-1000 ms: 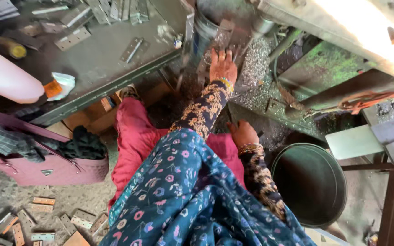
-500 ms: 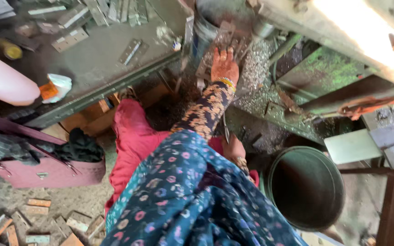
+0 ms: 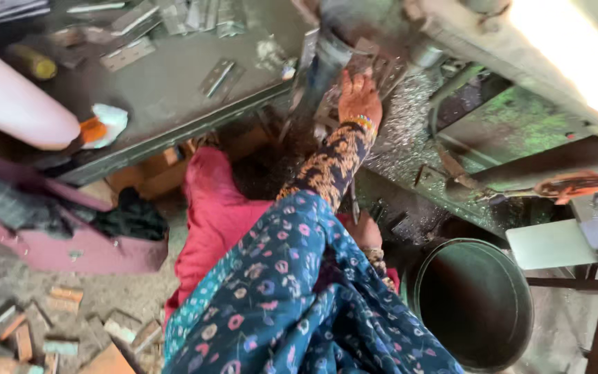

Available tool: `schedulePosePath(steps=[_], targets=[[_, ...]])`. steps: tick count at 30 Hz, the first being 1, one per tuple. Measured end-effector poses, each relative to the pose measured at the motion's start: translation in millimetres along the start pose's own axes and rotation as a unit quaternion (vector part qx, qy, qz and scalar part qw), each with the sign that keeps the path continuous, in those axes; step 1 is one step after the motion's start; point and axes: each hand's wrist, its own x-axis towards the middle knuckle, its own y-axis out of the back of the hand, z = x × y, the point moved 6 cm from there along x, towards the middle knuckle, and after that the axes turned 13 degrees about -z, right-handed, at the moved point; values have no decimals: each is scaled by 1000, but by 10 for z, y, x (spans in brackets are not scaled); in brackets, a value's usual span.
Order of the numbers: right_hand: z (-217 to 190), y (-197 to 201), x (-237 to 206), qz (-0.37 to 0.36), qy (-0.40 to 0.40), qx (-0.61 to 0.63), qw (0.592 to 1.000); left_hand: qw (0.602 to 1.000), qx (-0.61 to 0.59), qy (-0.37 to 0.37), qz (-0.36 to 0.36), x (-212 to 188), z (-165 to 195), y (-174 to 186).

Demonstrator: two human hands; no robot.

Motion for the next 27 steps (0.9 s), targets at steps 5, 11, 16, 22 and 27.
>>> schedulePosePath(steps=[5,11,16,22,27], targets=[[-402,573,-454,121,77,57,988,972,-201,-46,111,-379,-962,270],[-1300,1546,-1123,343,212,68,912,953,75,273,-112,-273,-2836,175],[-1462,1659,-1181,334,190,47,922,946,40,292,-137,-89,-3038,58],[-1265,1560,-965,306,161,29,938,967,-40,249,-40,-286,-2946,145],[-1144,1245,-601,85,35,-78,993,972,14,234,29,-327,-2733,405]])
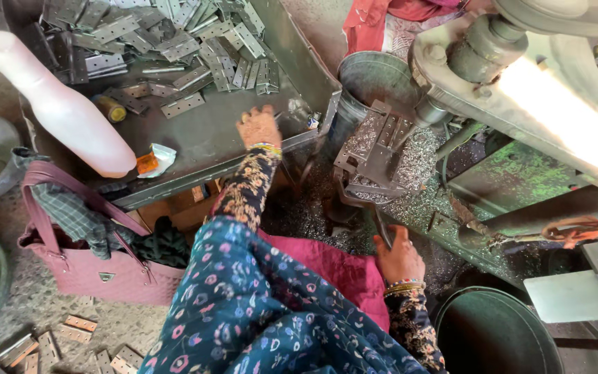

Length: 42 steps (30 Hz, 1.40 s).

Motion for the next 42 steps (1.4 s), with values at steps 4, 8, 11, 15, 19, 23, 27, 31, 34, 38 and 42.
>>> schedulePosePath(steps=[4,8,11,15,19,23,27,31,34,38,42], targets=[[-9,-126,121,-22,27,26,999,943,-176,-150,-239,-256,1023,-298],[122,-238,196,-61,-27,3,998,961,-86,-208,-159,-821,2001,-448],[172,-303,204,-66,-35,12,997,959,-46,-253,-120,-1301,2208,-609],[143,-410,205,-85,3,14,996,942,-13,-298,-155,-1641,2050,-807],[204,-459,239,-97,21,17,995,942,14,-303,-143,-1497,2048,-824],[352,-582,274,-80,31,44,995,947,12,-274,-165,-1204,2259,-802],[537,-981,285,-121,-15,74,990,941,2,-257,-219,-1154,2349,-812],[643,-1105,347,-79,1,68,995,945,-10,-266,-187,-1261,2302,-796],[663,-988,411,-66,30,53,996,951,-27,-256,-171,-1295,2252,-774],[634,-920,398,-104,-25,39,993,938,23,-271,-217,-1284,2254,-830],[587,-952,323,-81,-66,57,993,939,16,-265,-219,-1261,2256,-851]])
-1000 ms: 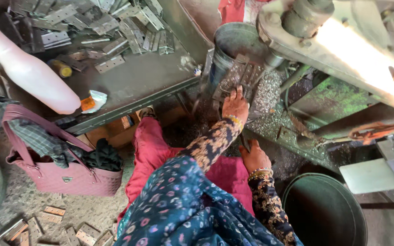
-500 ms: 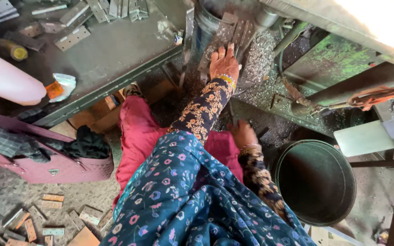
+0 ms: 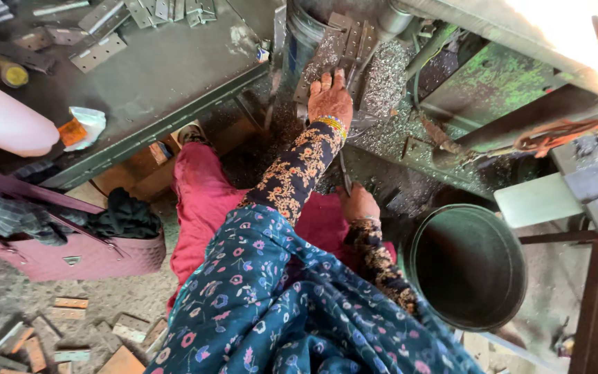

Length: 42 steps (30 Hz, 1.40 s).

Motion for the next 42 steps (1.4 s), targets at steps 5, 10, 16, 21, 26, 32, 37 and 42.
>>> schedulePosePath(steps=[5,10,16,21,26,32,37,42], targets=[[71,-43,136,-1,75,-16,997,999,28,13,34,-10,12,-55],[216,-243,238,7,52,-23,998,998,28,-16,61,-60,-12,-37],[157,-161,253,15,112,-12,994,997,-7,-6,80,-60,-49,144],[163,-125,235,3,67,-43,997,999,34,2,30,61,77,113],[105,-208,131,17,115,21,993,994,-15,33,106,132,29,241],[244,-123,225,-3,71,-32,997,999,54,0,7,257,90,285],[164,-203,159,-2,82,20,996,999,27,5,21,185,97,414],[155,-26,137,4,60,-37,998,998,32,4,-56,260,76,380]])
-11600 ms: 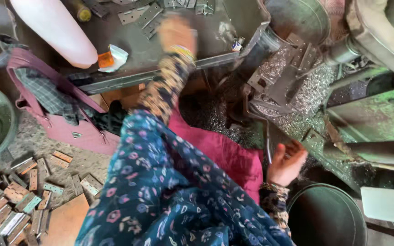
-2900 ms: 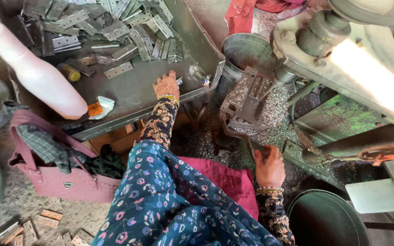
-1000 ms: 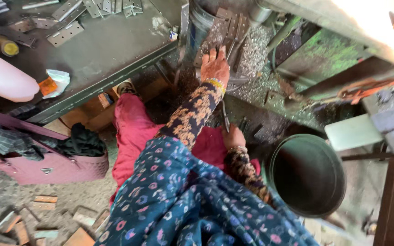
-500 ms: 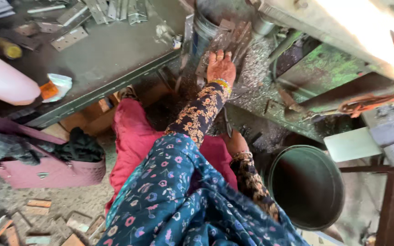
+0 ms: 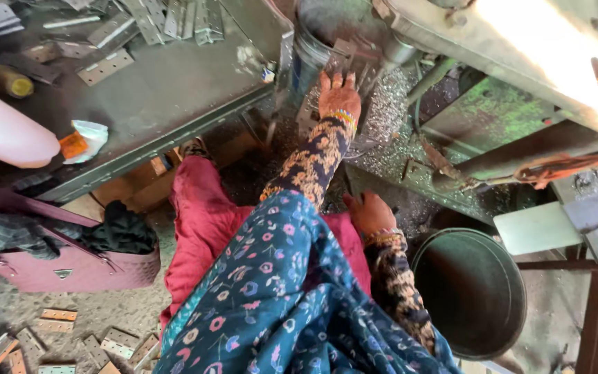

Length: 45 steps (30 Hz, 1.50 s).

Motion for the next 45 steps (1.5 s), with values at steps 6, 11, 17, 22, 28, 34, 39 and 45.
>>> schedulePosePath(steps=[6,11,17,22,28,34,39,45], targets=[[20,-306,-94,-9,-27,46,999,999,-19,2,40,194,33,44],[-285,142,-320,14,-59,6,998,990,-37,-9,133,99,-5,-1],[-956,1126,-794,280,136,101,945,966,-32,-141,216,-720,-342,-321],[-1056,1069,-809,243,98,96,960,946,-63,-255,188,-913,-361,-245],[-796,892,-620,174,38,86,980,949,-288,14,127,-123,103,-65],[-731,747,-495,108,-5,40,993,996,-27,-36,80,-380,-53,-435],[-784,735,-558,115,13,54,992,983,-27,-89,156,-638,-274,-494],[-497,574,-436,103,29,29,994,996,2,-28,83,-162,-28,-426]])
